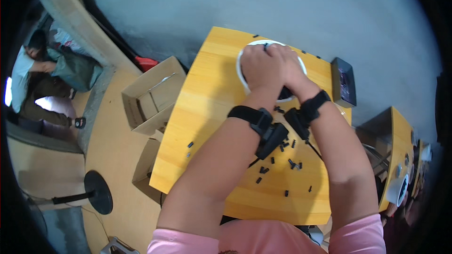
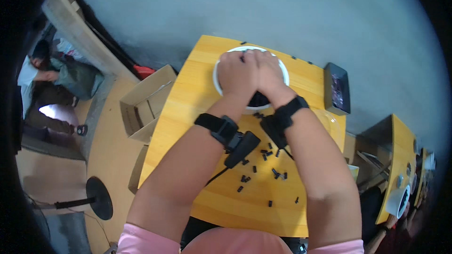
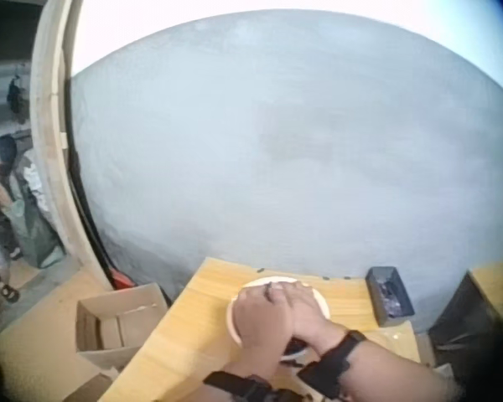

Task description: Manually assembling small black plastic components with red pins at a workstation.

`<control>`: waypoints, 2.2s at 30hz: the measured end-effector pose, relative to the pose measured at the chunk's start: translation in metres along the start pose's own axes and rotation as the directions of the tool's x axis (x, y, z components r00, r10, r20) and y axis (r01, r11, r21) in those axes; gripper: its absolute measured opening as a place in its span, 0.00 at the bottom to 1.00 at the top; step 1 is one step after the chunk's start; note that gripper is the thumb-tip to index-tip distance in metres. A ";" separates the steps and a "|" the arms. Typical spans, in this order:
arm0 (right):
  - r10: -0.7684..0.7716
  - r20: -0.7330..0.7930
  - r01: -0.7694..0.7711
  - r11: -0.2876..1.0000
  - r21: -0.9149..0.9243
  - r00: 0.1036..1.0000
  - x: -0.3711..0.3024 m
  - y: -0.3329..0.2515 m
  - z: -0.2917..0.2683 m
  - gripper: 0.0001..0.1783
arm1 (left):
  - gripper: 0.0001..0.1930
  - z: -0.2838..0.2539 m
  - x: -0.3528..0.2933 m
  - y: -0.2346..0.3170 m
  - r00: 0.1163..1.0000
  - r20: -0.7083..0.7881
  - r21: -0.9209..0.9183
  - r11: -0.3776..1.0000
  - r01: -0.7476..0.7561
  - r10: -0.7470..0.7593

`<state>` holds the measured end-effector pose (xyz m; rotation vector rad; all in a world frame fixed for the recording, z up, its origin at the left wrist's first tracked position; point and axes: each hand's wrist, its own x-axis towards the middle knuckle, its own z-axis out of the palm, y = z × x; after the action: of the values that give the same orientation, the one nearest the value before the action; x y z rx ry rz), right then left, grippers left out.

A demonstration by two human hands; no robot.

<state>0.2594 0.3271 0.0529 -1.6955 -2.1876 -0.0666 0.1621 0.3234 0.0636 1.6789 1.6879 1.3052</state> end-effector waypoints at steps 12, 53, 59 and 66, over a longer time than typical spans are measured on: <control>0.517 0.135 -0.311 0.270 0.911 0.845 -0.003 -0.009 0.014 0.16 | 0.20 0.008 -0.003 0.004 0.992 0.024 -0.128 0.984 0.127 -0.125; 0.478 0.318 0.030 -0.589 0.808 0.819 -0.019 -0.046 -0.052 0.09 | 0.10 -0.021 -0.020 0.043 0.912 0.371 -0.913 0.112 0.393 -0.178; 0.527 0.235 0.125 -0.559 0.820 0.816 -0.062 -0.069 -0.085 0.08 | 0.09 -0.043 -0.062 0.061 0.938 0.341 -0.916 0.200 0.348 -0.069; 0.598 0.355 0.058 -0.561 0.826 0.719 -0.168 -0.120 -0.056 0.09 | 0.09 -0.077 -0.164 0.018 0.834 0.501 -0.793 0.264 0.549 -0.231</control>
<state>0.1955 0.1243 0.0747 -0.7572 -0.2651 1.2501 0.1376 0.1434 0.0633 0.6035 0.7466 1.2532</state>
